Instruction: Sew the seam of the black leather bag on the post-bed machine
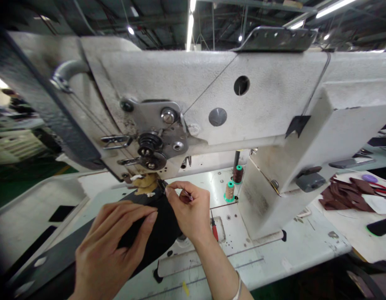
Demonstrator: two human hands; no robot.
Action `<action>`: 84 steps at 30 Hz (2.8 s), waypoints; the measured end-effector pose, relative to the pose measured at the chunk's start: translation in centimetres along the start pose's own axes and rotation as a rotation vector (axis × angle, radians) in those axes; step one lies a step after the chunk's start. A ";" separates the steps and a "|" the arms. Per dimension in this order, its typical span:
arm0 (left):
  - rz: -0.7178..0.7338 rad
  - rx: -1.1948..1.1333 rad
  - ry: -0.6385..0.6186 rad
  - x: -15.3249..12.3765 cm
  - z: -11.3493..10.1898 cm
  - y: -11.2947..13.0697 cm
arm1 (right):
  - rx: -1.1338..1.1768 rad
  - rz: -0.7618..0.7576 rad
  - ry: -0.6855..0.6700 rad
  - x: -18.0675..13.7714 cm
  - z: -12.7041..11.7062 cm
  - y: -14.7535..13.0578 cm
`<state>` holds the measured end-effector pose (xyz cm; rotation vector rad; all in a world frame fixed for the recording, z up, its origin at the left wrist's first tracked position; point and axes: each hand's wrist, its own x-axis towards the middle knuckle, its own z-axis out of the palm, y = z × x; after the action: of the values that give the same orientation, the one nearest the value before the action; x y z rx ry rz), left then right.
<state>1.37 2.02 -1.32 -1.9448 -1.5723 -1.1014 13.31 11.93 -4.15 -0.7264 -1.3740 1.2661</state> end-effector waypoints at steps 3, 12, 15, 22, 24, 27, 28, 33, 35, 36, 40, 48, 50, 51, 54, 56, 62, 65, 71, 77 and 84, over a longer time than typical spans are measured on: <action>-0.001 0.000 -0.003 0.1 -0.1 0.0 | -0.001 0.007 -0.002 0.0 0.0 0.0; -0.012 -0.008 0.011 -0.2 0.0 0.0 | -0.004 -0.001 -0.025 0.0 0.0 -0.2; -0.015 -0.007 0.003 -0.2 -0.1 0.0 | -0.003 0.004 -0.028 0.0 0.0 -0.3; 0.001 -0.002 0.002 0.1 -0.2 0.2 | -0.013 0.008 -0.030 0.1 0.1 -0.7; -0.003 -0.001 0.000 0.1 -0.1 0.1 | -0.015 0.004 -0.031 0.1 0.2 -0.7; -0.003 -0.003 0.001 0.1 -0.1 0.1 | -0.014 -0.004 -0.031 0.1 0.2 -0.6; -0.003 -0.003 0.001 0.1 -0.1 0.1 | -0.013 -0.006 -0.032 0.1 0.2 -0.5; -0.008 -0.015 0.001 0.0 -0.3 0.1 | -0.015 0.005 -0.038 0.2 0.3 -0.4; -0.005 -0.019 0.008 0.0 -0.3 0.1 | -0.023 0.004 -0.038 0.2 0.4 -0.5; -0.005 -0.020 0.008 0.0 -0.3 0.1 | -0.025 0.003 -0.039 0.2 0.4 -0.5; -0.021 -0.034 0.011 -0.1 -0.4 0.1 | -0.029 0.004 -0.039 0.2 0.3 -0.5; -0.080 -0.094 0.038 -0.4 -0.6 0.0 | -0.051 0.026 -0.039 0.2 0.3 -0.8; -0.018 -0.089 0.039 -0.7 -0.7 0.0 | -0.049 0.036 -0.048 0.2 0.3 -0.9; 0.034 -0.083 0.036 -0.9 -0.9 0.1 | -0.046 0.046 -0.054 0.3 0.2 -0.9; 0.135 -0.107 0.058 -1.0 -1.4 0.3 | -0.034 0.078 -0.065 0.3 0.2 -0.8; 0.080 -0.124 0.121 -0.5 -1.7 0.3 | -0.046 0.077 -0.066 0.4 0.1 -0.8; -0.226 -0.019 -0.052 2.5 -1.5 -2.2 | -0.097 0.063 -0.055 0.5 0.1 -0.8; -0.205 -0.020 -0.173 3.3 -0.9 -3.5 | -0.097 0.064 -0.057 0.4 0.1 -0.9; -0.147 0.002 -0.188 4.0 -0.3 -3.1 | -0.104 0.030 -0.053 0.4 0.0 -1.0; -0.181 0.023 -0.176 4.2 -0.1 -2.4 | -0.094 0.054 -0.069 0.4 0.0 -0.6; -0.175 0.022 -0.196 4.0 0.1 -2.4 | -0.096 0.040 -0.070 0.4 0.0 -0.8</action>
<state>-0.65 5.29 1.31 -1.9827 -1.8806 -0.9782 13.41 12.13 -3.31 -0.7854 -1.4920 1.2744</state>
